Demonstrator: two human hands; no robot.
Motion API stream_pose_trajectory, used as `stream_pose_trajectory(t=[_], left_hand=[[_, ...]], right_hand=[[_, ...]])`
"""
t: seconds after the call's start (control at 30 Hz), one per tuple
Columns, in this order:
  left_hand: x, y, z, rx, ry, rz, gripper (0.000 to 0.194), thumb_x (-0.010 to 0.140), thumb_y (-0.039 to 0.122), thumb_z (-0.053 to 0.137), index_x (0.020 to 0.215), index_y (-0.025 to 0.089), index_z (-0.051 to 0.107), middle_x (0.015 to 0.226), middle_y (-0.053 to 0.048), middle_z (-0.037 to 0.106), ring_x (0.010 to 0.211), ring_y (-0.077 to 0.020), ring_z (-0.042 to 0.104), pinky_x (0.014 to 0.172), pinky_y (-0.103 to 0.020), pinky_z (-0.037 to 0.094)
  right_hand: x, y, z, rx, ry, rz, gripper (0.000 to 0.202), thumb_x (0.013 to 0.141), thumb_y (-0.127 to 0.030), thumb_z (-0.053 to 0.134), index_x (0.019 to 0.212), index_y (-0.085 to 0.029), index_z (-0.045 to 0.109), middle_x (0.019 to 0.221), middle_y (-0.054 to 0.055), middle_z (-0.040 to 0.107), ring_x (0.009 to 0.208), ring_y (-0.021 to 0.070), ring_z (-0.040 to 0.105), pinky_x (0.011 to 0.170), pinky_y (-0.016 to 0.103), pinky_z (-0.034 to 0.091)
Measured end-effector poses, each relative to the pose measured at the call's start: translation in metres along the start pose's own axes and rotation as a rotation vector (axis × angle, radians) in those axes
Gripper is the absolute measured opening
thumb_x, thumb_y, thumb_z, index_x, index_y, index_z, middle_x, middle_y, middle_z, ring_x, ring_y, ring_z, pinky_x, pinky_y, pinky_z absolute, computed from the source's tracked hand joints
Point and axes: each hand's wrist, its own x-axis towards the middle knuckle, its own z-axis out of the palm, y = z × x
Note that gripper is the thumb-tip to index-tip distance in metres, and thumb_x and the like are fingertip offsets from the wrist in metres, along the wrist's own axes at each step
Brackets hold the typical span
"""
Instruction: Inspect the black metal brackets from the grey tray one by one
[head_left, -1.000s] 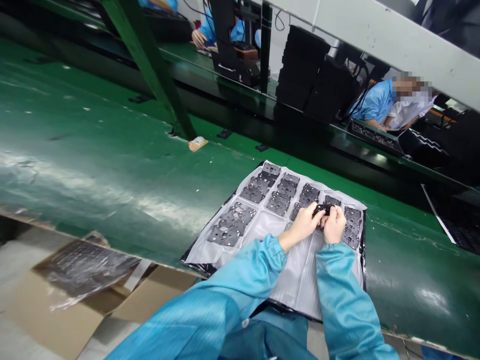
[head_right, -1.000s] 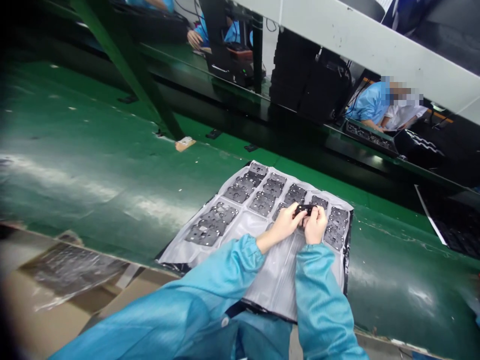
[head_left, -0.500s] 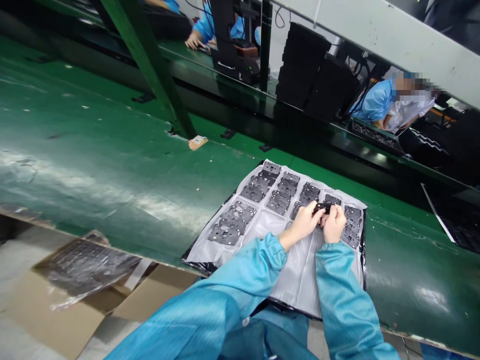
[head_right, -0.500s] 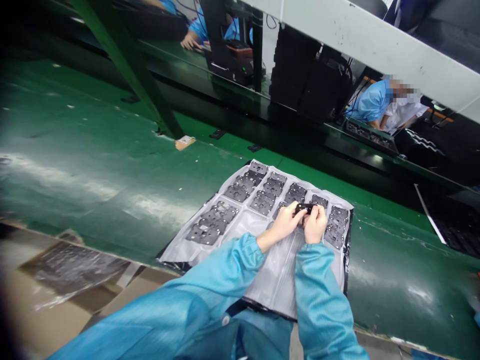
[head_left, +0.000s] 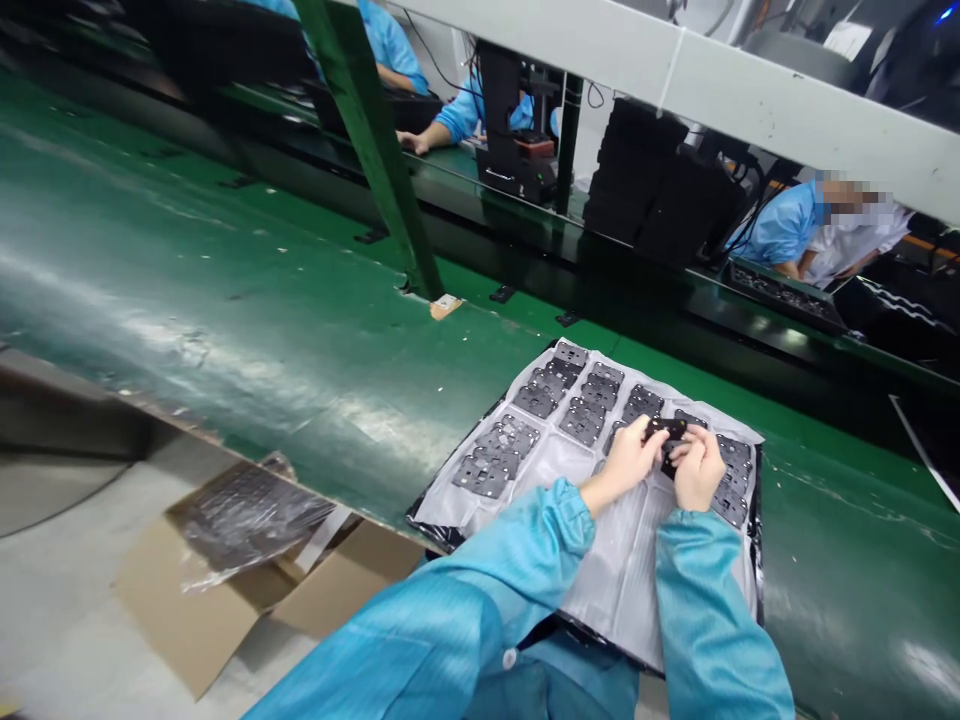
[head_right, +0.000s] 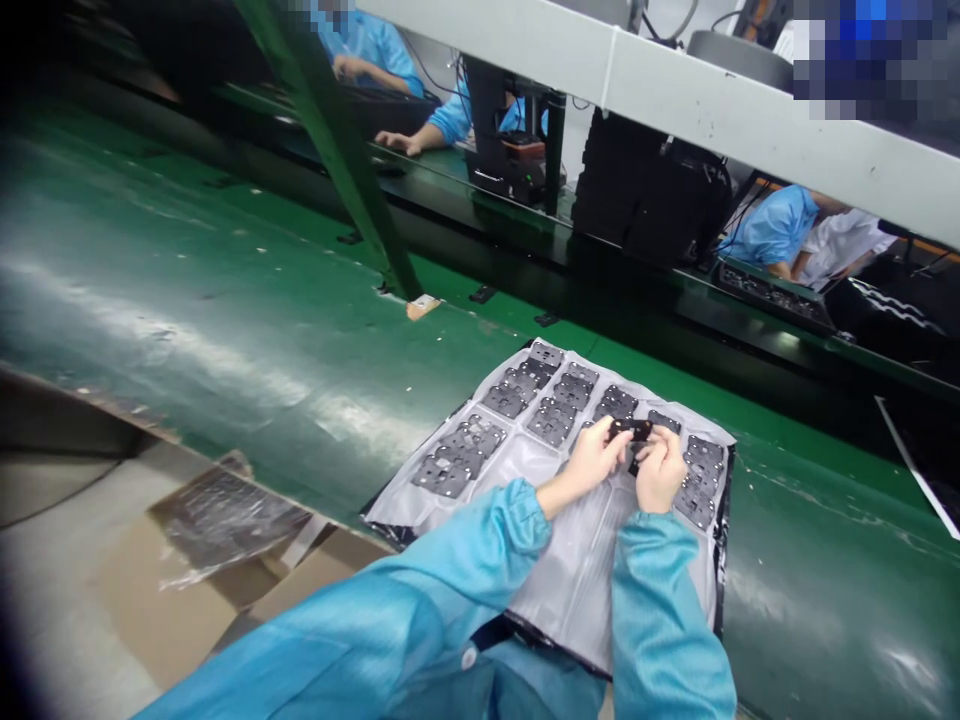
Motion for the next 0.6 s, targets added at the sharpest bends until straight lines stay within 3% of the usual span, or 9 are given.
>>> stream_pose_trajectory(t=[0.2, 0.3, 0.37, 0.43, 0.5, 0.6], left_hand=[[0.008, -0.001, -0.001, -0.288, 0.042, -0.109, 0.028, 0.088, 0.043, 0.052, 0.093, 0.017, 0.048, 0.053, 0.005, 0.055, 0.035, -0.0059, 0.044, 0.037, -0.016, 0.03], [0.008, 0.003, -0.001, -0.364, 0.0, -0.127, 0.036, 0.086, 0.04, 0.056, 0.111, 0.016, 0.046, 0.052, 0.006, 0.055, 0.034, -0.0063, 0.044, 0.037, -0.015, 0.03], [0.006, 0.006, -0.001, -0.386, -0.056, -0.143, 0.041, 0.085, 0.039, 0.057, 0.117, 0.016, 0.044, 0.051, 0.007, 0.055, 0.033, -0.0065, 0.043, 0.037, -0.014, 0.031], [0.004, 0.009, 0.0, -0.394, -0.119, -0.165, 0.04, 0.086, 0.04, 0.055, 0.117, 0.017, 0.043, 0.05, 0.008, 0.054, 0.032, -0.0065, 0.043, 0.036, -0.014, 0.031], [0.002, 0.009, 0.002, -0.384, -0.162, -0.164, 0.038, 0.087, 0.04, 0.054, 0.115, 0.016, 0.044, 0.052, 0.007, 0.054, 0.034, -0.0063, 0.044, 0.037, -0.014, 0.032], [0.001, 0.005, 0.003, -0.361, -0.14, -0.135, 0.033, 0.087, 0.039, 0.053, 0.111, 0.016, 0.048, 0.055, 0.006, 0.054, 0.039, -0.0065, 0.048, 0.04, -0.014, 0.036]], right_hand=[[0.029, -0.011, -0.036, 0.312, 0.394, -0.092, 0.012, 0.083, -0.029, 0.049, 0.091, -0.02, 0.049, 0.063, -0.007, 0.049, 0.04, 0.006, 0.044, 0.04, 0.019, 0.042], [0.039, -0.011, -0.052, 0.366, 0.527, -0.088, 0.022, 0.081, -0.033, 0.058, 0.095, -0.022, 0.047, 0.069, -0.006, 0.051, 0.044, 0.0059, 0.047, 0.043, 0.02, 0.046], [0.038, -0.011, -0.051, 0.362, 0.397, -0.016, 0.028, 0.082, -0.04, 0.06, 0.098, -0.021, 0.049, 0.077, -0.003, 0.056, 0.049, 0.0068, 0.053, 0.045, 0.02, 0.048], [0.029, -0.012, -0.042, 0.356, 0.111, 0.074, 0.033, 0.084, -0.047, 0.056, 0.102, -0.02, 0.051, 0.081, 0.0, 0.059, 0.051, 0.0087, 0.056, 0.042, 0.021, 0.047], [0.018, -0.015, -0.029, 0.303, -0.181, 0.13, 0.035, 0.086, -0.048, 0.055, 0.104, -0.019, 0.053, 0.072, -0.002, 0.059, 0.045, 0.0089, 0.054, 0.038, 0.02, 0.043], [0.002, -0.019, -0.013, 0.162, -0.36, 0.103, 0.029, 0.086, -0.046, 0.059, 0.094, -0.019, 0.055, 0.055, -0.007, 0.051, 0.036, 0.0066, 0.045, 0.035, 0.018, 0.035]])
